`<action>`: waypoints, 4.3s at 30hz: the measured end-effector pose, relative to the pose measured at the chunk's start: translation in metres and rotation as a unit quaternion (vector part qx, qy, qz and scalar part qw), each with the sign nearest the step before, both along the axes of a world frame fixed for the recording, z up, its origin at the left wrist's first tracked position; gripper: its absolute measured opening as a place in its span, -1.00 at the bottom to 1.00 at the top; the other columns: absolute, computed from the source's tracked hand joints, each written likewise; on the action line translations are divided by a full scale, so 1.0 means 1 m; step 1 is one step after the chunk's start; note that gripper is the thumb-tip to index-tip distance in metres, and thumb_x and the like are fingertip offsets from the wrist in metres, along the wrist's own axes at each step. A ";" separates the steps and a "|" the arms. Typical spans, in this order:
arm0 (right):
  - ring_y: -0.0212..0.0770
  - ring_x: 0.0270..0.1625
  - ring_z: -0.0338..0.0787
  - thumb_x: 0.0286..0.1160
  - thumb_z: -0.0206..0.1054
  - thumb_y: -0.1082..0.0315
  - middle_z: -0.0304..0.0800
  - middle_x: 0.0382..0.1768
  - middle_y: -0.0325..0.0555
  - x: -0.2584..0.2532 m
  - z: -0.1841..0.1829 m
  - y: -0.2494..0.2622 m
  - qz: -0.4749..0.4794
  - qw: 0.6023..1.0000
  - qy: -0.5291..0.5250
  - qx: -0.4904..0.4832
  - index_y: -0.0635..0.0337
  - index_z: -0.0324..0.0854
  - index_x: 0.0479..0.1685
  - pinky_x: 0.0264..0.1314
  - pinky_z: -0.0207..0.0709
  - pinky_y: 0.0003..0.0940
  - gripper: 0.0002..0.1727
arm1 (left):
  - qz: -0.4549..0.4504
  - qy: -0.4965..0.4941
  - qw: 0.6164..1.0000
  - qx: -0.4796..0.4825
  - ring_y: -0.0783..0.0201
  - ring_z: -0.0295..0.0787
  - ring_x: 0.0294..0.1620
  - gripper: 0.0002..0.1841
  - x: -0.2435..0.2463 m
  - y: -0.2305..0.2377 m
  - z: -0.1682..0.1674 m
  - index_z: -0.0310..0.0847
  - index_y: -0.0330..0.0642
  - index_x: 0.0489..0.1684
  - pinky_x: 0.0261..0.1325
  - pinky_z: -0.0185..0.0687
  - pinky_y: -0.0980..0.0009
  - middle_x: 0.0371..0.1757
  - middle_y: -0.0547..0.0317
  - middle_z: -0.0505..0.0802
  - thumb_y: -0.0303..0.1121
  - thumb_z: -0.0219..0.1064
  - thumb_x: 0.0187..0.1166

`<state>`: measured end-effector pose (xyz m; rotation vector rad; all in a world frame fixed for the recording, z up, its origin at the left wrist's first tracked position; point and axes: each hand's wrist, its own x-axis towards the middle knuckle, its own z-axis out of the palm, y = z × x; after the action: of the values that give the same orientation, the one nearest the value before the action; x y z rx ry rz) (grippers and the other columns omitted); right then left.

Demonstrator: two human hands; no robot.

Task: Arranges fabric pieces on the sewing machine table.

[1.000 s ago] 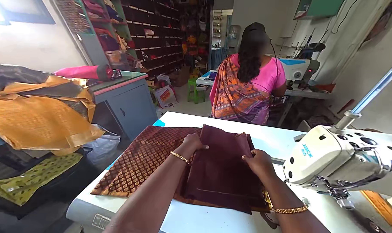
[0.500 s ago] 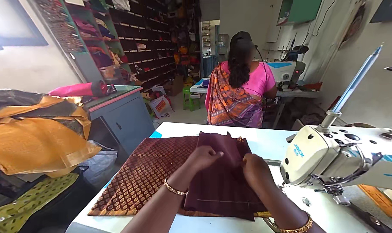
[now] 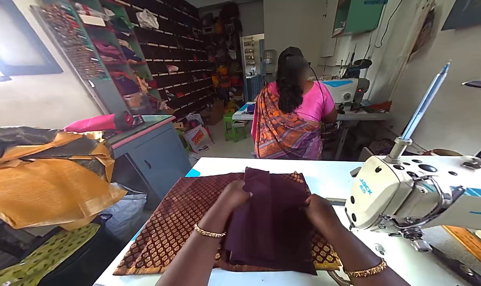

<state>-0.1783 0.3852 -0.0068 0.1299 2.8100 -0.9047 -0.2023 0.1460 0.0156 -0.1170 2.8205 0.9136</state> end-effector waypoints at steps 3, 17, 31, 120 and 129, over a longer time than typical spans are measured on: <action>0.24 0.38 0.69 0.55 0.47 0.09 0.71 0.23 0.38 -0.011 -0.003 0.006 -0.029 0.998 -0.050 0.031 0.52 0.62 0.20 0.44 0.49 0.16 -0.43 | 0.043 0.035 0.998 -0.022 -0.31 0.55 0.55 -0.48 0.003 -0.050 0.016 0.48 -0.39 0.57 0.61 0.33 -0.28 0.47 -0.41 0.66 -0.32 0.37 0.68; 0.20 0.42 0.65 0.72 0.29 0.19 0.70 0.27 0.32 -0.011 -0.006 -0.006 0.017 0.998 -0.033 0.043 0.40 0.61 0.27 0.48 0.43 0.13 -0.58 | 0.285 -0.096 0.953 -0.030 0.23 0.54 -0.32 -0.59 0.024 -0.198 -0.015 0.62 -0.32 0.28 -0.17 0.53 0.27 -0.16 -0.05 0.72 -0.25 0.48 0.60; 0.13 0.39 0.67 0.57 0.38 0.38 0.58 0.41 0.26 0.015 -0.003 -0.028 0.117 0.992 -0.006 0.039 0.32 0.51 0.48 0.48 0.49 0.01 -0.50 | 0.143 -0.041 0.988 0.050 -0.14 0.58 0.54 -0.37 0.021 -0.180 -0.011 0.35 -0.30 0.68 0.62 0.37 -0.09 0.53 -0.30 0.63 -0.45 0.45 0.59; 0.23 0.22 0.78 0.41 0.57 0.35 0.76 0.12 0.30 -0.019 -0.013 0.014 -0.080 0.996 -0.015 -0.037 0.35 0.20 0.59 0.31 0.57 0.18 -0.20 | 0.109 -0.043 0.992 -0.040 0.00 0.65 -0.09 -0.64 0.015 -0.190 -0.018 0.55 -0.35 0.29 0.02 0.57 0.03 -0.03 -0.21 0.73 -0.68 0.37 0.54; 0.12 0.14 0.74 0.51 0.44 0.49 0.75 0.07 0.20 -0.023 -0.019 0.017 0.011 1.000 0.001 -0.029 0.24 0.64 0.25 0.26 0.55 0.11 -0.66 | 0.092 -0.042 0.994 -0.050 -0.07 0.71 0.12 -0.68 0.024 -0.177 -0.001 0.78 -0.25 0.18 0.20 0.53 -0.06 0.17 -0.21 0.82 -0.73 0.26 0.60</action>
<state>-0.2015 0.4022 -0.0255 0.0898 2.7780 -0.9792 -0.1786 -0.0313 0.0143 -0.4245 2.8111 0.7813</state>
